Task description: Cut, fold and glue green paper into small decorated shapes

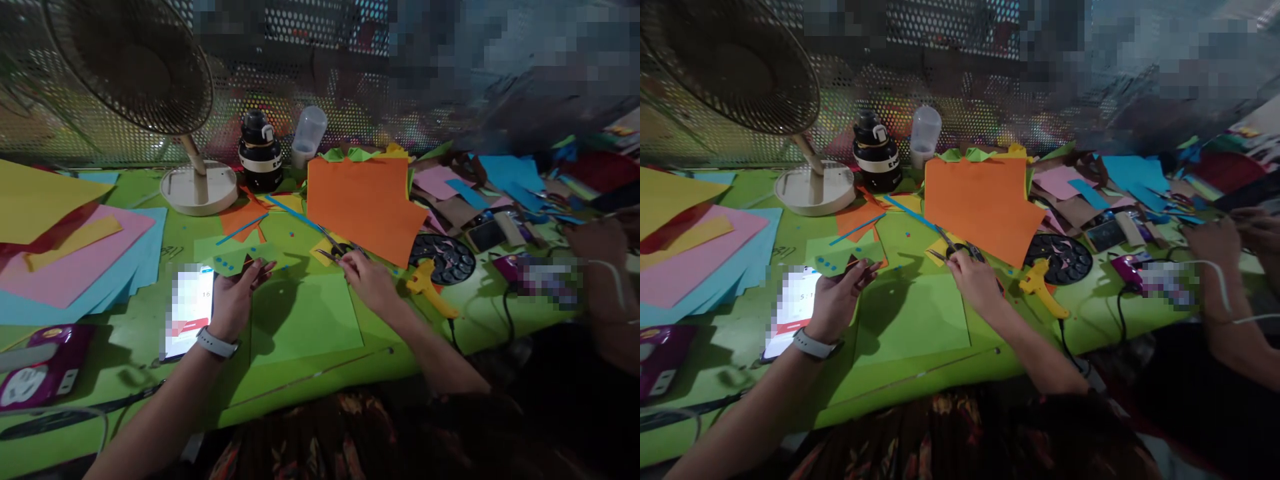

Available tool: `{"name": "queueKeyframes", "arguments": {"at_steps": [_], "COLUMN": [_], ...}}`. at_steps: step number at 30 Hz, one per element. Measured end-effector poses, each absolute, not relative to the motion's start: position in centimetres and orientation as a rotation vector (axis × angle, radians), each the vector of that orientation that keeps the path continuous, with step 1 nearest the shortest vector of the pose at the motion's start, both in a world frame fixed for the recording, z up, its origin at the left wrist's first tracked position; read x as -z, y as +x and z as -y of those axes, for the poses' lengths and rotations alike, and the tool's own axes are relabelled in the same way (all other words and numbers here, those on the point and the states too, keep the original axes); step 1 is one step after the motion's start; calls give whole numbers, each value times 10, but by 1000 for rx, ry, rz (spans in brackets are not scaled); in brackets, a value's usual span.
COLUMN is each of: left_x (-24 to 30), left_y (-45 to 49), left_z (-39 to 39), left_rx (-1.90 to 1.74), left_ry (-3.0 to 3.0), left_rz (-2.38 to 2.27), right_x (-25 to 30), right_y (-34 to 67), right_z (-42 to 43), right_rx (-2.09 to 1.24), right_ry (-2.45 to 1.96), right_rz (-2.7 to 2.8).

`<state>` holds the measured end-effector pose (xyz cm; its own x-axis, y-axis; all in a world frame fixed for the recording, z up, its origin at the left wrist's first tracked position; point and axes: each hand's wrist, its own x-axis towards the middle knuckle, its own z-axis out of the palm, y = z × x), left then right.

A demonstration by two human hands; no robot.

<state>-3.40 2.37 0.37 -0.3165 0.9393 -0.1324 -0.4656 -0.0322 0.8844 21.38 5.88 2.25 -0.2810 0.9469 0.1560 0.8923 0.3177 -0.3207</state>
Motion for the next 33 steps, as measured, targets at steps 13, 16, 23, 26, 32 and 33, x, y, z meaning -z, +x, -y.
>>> {"name": "queueKeyframes", "arguments": {"at_steps": [13, 16, 23, 26, 32, 33], "left_x": [-6, -6, -2, -3, -5, -5], "left_y": [-34, -33, -34, -33, -32, -32], "left_z": [-23, -22, -24, -23, -23, -23], "left_rx": [-1599, -1586, -1581, -1564, -1542, -1538], "left_ry": [578, 586, 598, 586, 540, 538], "left_rz": [-1118, -1117, -1124, -1136, -1154, -1157], "right_x": [-36, -27, -14, -1, 20, 21], "right_y": [161, 159, 172, 171, 162, 162], "right_z": [-79, -82, -90, -91, -92, -93], "right_rx": [-432, -547, -975, -1132, -1145, -1130], "right_ry": [-1190, -1143, -1202, -1084, -994, -984], "right_rz": [2366, 2358, 2192, 2001, 1970, 1978]}}
